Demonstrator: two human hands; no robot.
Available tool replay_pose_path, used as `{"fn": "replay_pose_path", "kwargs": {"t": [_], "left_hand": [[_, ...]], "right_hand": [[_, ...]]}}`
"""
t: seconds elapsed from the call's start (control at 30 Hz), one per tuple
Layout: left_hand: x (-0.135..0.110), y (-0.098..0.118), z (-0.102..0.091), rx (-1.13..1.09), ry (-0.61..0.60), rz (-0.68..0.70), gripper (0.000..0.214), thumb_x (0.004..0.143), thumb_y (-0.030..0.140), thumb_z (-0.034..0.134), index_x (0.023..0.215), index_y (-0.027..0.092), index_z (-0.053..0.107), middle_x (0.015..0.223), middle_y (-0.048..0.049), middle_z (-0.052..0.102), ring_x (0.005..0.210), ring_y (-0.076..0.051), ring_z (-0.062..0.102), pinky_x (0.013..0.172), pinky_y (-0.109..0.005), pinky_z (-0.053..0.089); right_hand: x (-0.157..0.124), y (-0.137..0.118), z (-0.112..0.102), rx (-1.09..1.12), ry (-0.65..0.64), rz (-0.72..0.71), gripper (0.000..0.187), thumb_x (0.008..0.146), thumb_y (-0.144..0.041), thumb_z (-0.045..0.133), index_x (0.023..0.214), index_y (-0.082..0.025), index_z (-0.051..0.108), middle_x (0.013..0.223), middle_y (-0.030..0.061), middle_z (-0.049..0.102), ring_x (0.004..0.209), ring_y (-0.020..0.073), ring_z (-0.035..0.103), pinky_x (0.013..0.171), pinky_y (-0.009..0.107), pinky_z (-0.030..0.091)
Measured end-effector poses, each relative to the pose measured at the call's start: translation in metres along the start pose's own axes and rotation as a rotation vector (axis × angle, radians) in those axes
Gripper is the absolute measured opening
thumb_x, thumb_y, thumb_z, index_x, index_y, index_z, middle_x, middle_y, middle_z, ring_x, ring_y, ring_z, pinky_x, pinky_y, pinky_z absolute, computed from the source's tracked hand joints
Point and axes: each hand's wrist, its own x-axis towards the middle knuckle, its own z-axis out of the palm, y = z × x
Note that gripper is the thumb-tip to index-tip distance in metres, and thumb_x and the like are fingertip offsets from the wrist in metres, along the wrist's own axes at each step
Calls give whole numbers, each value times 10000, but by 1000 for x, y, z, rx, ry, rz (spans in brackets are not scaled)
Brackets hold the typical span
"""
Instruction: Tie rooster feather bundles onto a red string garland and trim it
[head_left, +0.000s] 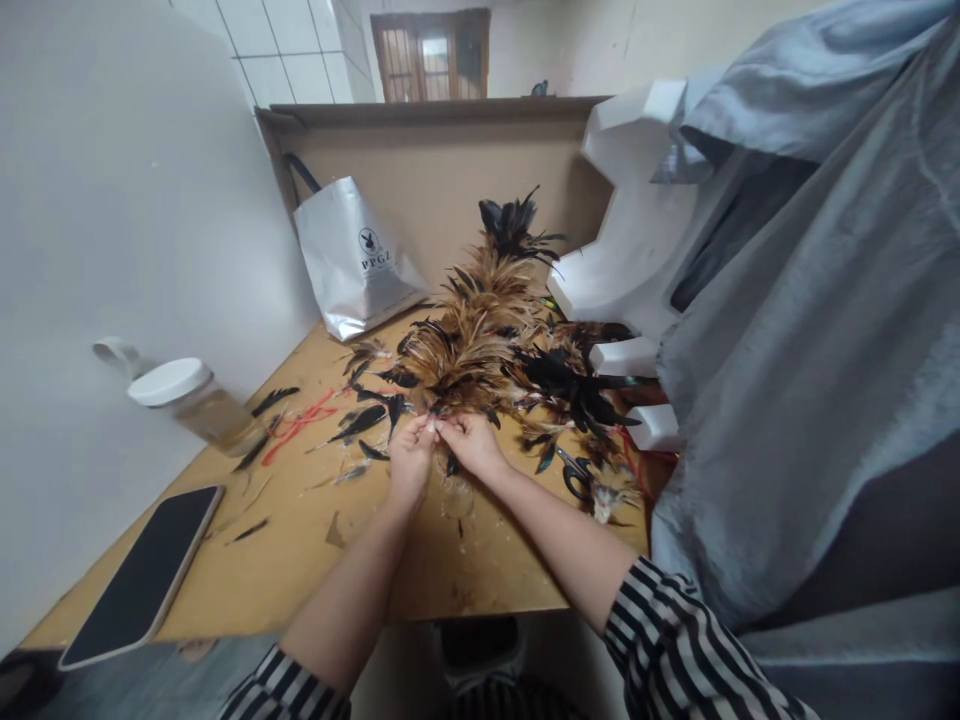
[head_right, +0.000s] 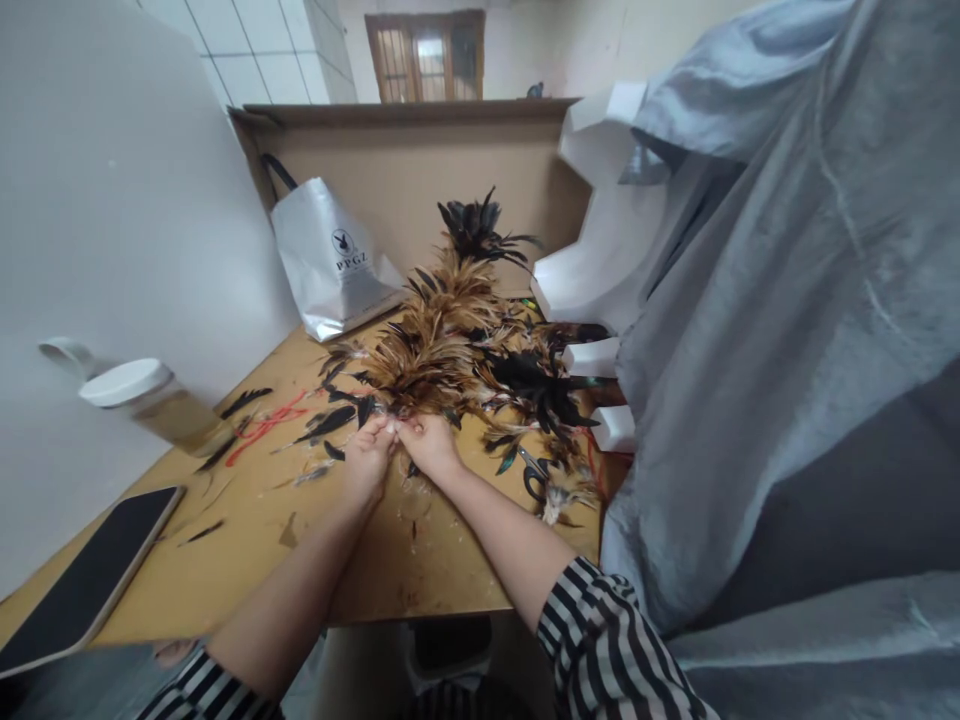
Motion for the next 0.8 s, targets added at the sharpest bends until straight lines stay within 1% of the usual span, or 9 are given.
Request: {"fn": "replay_pose_path", "kwargs": {"t": [0.17,0.37,0.5,0.57,0.67,0.8], "left_hand": [[1,-3,-2,127,45,100,257,635,331,694,792,134,641,739,-36,660,669,-128,592,709,-270,471],[2,-1,0,228,113,139,234,619,293,692,784,130,666,785,-63,684,756,-181,621,793,-341,484],[-2,3,2,299,114,202,205,646,247,675,828,152,687,850,-72,692,818,-198,622,841,-360,471],[-4,5,3,366,94,264,216,670,232,656,871,166,696,901,-78,690,877,-207,615,893,-373,443],[-8,7,5,481,86,353,232,690,220,641,911,186,702,949,-84,680,944,-218,592,950,-389,395],[-12,5,6,559,86,424,243,722,234,617,948,206,699,963,-90,669,967,-227,572,963,-394,372]], "right_hand": [[-5,0,6,30,55,-9,297,758,-383,507,622,-146,623,492,-31,504,450,77,377,457,193,274],[-9,-5,9,49,100,32,279,748,-385,514,590,-161,567,474,-48,465,433,74,344,432,196,251],[-6,0,11,80,129,21,275,730,-400,540,612,-158,592,487,-40,484,458,84,377,450,200,287],[-3,3,11,150,133,22,280,709,-406,560,612,-147,609,519,-17,536,492,99,435,490,210,346],[1,6,12,319,119,36,268,676,-397,593,630,-136,633,626,32,633,598,145,549,595,247,436],[2,3,12,526,90,43,282,656,-384,619,772,-133,676,788,68,689,748,195,613,700,294,480]]}}
